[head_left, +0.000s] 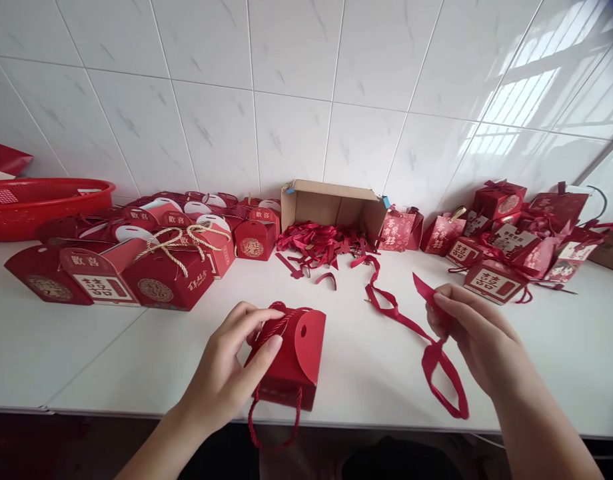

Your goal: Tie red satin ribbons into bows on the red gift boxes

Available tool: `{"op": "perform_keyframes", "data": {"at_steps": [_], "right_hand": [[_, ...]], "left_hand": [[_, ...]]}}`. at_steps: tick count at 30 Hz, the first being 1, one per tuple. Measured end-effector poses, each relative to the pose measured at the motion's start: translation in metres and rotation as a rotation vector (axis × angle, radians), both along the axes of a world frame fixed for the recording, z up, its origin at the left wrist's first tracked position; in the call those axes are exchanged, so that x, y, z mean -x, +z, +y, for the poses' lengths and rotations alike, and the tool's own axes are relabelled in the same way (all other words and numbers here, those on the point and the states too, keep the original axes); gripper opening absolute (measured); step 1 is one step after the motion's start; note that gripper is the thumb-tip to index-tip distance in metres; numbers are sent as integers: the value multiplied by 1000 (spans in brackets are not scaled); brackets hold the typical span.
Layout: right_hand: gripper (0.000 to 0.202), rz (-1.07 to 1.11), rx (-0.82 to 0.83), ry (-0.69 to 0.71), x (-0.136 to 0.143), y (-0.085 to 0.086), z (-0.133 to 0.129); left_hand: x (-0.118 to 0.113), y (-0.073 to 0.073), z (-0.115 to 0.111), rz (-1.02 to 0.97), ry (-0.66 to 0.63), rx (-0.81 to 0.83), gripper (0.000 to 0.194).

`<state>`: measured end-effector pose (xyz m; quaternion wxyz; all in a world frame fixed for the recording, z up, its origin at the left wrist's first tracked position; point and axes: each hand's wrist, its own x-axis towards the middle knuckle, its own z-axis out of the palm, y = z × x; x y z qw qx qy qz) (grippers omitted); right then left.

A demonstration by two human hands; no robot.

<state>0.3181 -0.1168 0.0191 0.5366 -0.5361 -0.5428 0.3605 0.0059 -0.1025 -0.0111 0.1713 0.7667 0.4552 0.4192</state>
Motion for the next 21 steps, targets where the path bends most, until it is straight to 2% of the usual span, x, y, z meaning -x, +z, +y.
{"op": "perform_keyframes", "data": {"at_steps": [2, 6, 12, 14, 17, 18, 19, 21], "right_hand": [[32, -19, 21, 34, 0, 0, -6], [35, -78, 82, 125, 8, 2, -17], [45, -223, 156, 249, 35, 3, -16], [43, -227, 213, 318, 47, 3, -11], [40, -183, 269, 411, 66, 5, -4], [40, -169, 282, 435, 71, 6, -2], [39, -157, 291, 458, 76, 6, 0], [37, -136, 304, 507, 82, 6, 3]], "left_hand": [[-1, 3, 3, -2, -19, 34, 22], [1, 9, 11, 96, 25, 58, 13], [7, 14, 14, 215, 34, 133, 20], [11, 19, 18, 254, 147, 2, 18], [18, 28, 21, 215, 415, -319, 14], [19, 30, 21, 185, 424, -361, 14], [19, 32, 19, 167, 375, -348, 13], [16, 33, 13, 190, 188, -221, 12]]}}
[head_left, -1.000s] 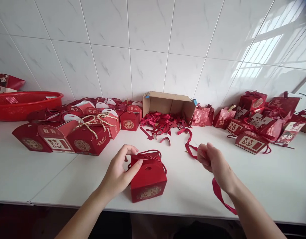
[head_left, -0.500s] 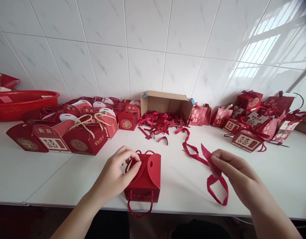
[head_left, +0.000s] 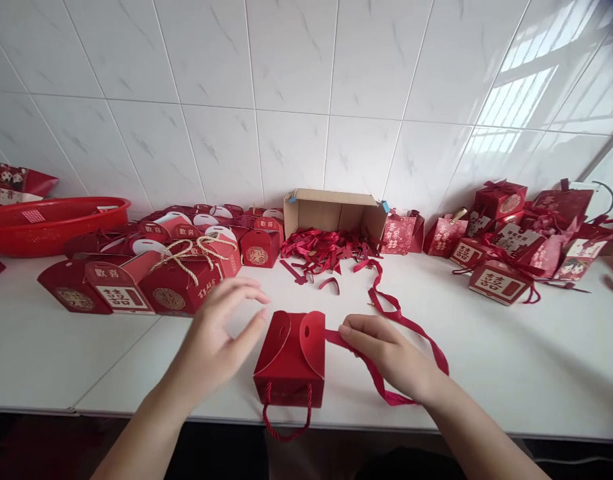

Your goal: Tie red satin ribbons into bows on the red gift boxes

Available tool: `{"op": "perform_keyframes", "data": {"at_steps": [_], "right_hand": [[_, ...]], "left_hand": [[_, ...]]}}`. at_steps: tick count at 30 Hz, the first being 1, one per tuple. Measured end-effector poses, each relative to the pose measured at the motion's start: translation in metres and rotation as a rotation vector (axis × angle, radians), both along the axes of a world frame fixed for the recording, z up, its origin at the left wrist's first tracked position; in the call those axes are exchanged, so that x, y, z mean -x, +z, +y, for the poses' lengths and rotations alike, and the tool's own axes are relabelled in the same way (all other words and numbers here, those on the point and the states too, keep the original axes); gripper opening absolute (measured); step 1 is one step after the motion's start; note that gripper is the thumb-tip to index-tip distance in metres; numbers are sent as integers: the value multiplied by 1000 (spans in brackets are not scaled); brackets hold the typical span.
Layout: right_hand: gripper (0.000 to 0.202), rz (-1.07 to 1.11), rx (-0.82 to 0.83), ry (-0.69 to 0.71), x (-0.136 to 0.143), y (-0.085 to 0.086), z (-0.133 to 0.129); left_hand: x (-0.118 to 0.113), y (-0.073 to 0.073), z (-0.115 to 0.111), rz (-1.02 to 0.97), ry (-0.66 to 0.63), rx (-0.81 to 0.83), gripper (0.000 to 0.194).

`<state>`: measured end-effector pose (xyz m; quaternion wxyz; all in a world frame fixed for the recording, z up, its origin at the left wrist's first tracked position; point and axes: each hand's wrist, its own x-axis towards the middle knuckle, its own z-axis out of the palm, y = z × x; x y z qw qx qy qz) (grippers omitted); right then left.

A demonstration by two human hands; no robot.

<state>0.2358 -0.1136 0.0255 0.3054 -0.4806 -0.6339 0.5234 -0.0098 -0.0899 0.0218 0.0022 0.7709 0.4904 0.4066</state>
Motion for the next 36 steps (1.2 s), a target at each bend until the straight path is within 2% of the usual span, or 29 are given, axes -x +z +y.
{"op": "perform_keyframes", "data": {"at_steps": [3, 7, 10, 16, 22, 27, 32, 36], "right_hand": [[34, 11, 4, 47, 6, -2, 3], [33, -30, 6, 64, 11, -4, 7], [34, -75, 0, 64, 16, -4, 13], [33, -132, -97, 86, 24, -1, 18], [31, -189, -192, 62, 24, -6, 15], [30, -287, -257, 22, 22, -8, 14], [31, -359, -333, -2, 24, -6, 12], [29, -397, -393, -40, 26, -9, 10]], "left_hand": [[-9, -6, -10, 109, -180, 222, 21], [-19, -15, -14, 109, -241, 339, 30], [-26, -15, -12, 102, -245, 346, 30], [-33, -7, -6, 60, -200, 269, 11], [-32, -10, -4, 57, -197, 237, 12], [-31, -11, -6, 117, -242, 249, 28], [-28, -11, -6, 111, -266, 327, 27], [-30, -13, -9, 101, -237, 317, 19]]}}
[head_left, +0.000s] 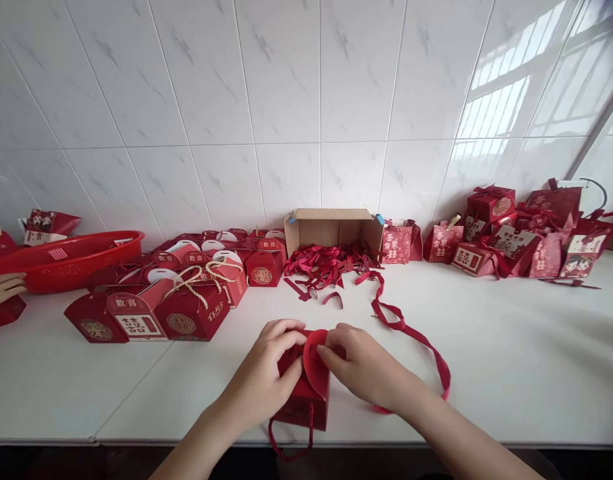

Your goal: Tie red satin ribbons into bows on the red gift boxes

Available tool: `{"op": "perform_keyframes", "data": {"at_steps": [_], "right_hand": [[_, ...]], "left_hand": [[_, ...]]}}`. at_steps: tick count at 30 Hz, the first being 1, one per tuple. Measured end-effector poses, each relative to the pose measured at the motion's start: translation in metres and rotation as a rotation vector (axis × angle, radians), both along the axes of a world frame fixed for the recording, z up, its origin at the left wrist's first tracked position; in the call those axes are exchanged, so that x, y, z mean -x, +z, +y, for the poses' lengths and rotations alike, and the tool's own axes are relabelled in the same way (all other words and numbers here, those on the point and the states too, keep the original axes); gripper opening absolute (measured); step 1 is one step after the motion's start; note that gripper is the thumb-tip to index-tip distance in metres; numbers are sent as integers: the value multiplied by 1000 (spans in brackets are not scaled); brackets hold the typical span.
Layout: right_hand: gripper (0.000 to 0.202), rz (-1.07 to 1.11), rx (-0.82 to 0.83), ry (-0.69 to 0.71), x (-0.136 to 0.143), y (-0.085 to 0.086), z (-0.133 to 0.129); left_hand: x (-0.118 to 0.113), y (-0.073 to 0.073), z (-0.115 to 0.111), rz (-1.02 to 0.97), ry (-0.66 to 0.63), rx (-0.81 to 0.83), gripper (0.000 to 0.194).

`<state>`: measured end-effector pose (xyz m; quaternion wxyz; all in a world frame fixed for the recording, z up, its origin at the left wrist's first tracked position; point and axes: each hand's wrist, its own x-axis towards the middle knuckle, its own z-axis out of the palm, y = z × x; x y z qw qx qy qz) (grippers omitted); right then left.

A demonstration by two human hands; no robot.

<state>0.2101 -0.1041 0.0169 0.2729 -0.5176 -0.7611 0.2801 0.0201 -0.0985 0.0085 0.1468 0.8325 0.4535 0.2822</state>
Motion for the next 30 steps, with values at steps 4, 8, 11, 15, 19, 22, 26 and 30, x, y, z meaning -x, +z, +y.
{"op": "perform_keyframes", "data": {"at_steps": [4, 8, 11, 15, 19, 22, 26, 30], "right_hand": [[29, -37, -21, -6, 1, 1, -5], [18, -39, -89, -104, -2, 6, -6], [25, 112, -79, -42, -2, 8, -1], [20, 364, -76, 118, 2, 12, 8], [23, 524, -210, 155, -9, 32, 1], [18, 628, -347, 56, -32, 59, -20], [14, 816, -610, -29, -56, 92, -41], [17, 788, -544, 17, -42, 92, -30]], "left_hand": [[-3, -3, -1, -12, 35, -63, 24], [-4, 2, 4, 22, 76, -315, 22], [-6, 16, 7, 17, 99, -520, 20], [-10, 38, 5, -52, 70, -619, 22], [3, 34, -10, -78, 125, -400, 54], [18, 14, -18, -66, 158, -217, 43], [29, -7, -19, -193, 216, -98, 23], [30, -13, -17, -421, 304, -38, 25]]}}
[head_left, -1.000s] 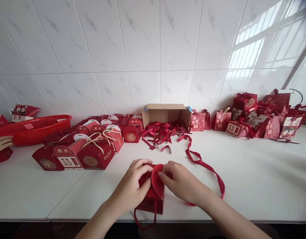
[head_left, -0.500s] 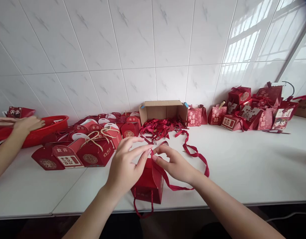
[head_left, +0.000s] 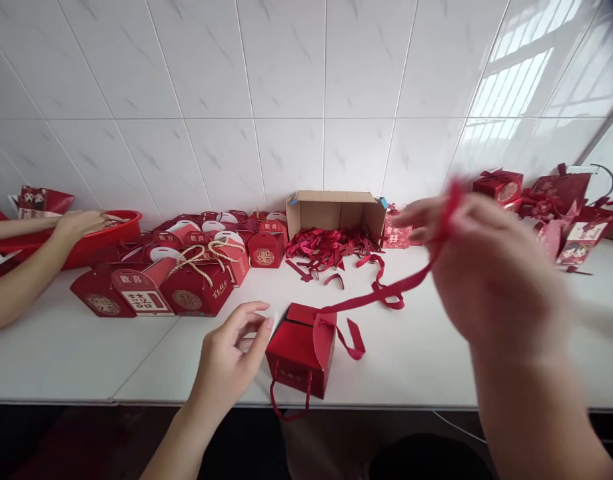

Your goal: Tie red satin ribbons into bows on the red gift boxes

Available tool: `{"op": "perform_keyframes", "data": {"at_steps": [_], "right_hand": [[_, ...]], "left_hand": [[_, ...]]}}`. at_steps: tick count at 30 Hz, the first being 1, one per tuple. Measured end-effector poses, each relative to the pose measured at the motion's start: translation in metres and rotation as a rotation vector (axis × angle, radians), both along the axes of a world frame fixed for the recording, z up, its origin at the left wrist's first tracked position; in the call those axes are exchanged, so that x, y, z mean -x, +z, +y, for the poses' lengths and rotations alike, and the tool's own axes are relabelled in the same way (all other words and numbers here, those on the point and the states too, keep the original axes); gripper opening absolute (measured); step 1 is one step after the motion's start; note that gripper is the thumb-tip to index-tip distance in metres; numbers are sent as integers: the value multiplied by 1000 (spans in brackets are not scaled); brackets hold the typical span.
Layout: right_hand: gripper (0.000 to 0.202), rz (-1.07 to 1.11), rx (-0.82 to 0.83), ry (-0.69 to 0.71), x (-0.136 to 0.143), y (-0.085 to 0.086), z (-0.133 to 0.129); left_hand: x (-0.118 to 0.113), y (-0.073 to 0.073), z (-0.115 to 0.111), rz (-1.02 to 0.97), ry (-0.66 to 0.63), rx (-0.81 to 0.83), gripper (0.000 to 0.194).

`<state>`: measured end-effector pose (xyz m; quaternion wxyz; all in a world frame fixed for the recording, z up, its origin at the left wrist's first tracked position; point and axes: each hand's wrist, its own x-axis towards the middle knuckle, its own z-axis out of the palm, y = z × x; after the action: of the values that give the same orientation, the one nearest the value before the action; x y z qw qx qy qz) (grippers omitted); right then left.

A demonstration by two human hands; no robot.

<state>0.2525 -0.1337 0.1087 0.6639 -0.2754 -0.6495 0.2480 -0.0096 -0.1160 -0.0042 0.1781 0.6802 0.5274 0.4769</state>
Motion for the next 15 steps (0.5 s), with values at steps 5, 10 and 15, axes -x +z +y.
{"op": "perform_keyframes", "data": {"at_steps": [5, 10, 15], "right_hand": [[19, -481, 448, 199, 49, -41, 31], [20, -764, 550, 240, 79, -68, 43], [24, -824, 570, 211, 86, -67, 47]], "left_hand": [[3, -2, -1, -275, -53, 157, 31], [4, -4, -2, -378, -101, 224, 31], [5, -10, -2, -348, -80, 187, 31]]}}
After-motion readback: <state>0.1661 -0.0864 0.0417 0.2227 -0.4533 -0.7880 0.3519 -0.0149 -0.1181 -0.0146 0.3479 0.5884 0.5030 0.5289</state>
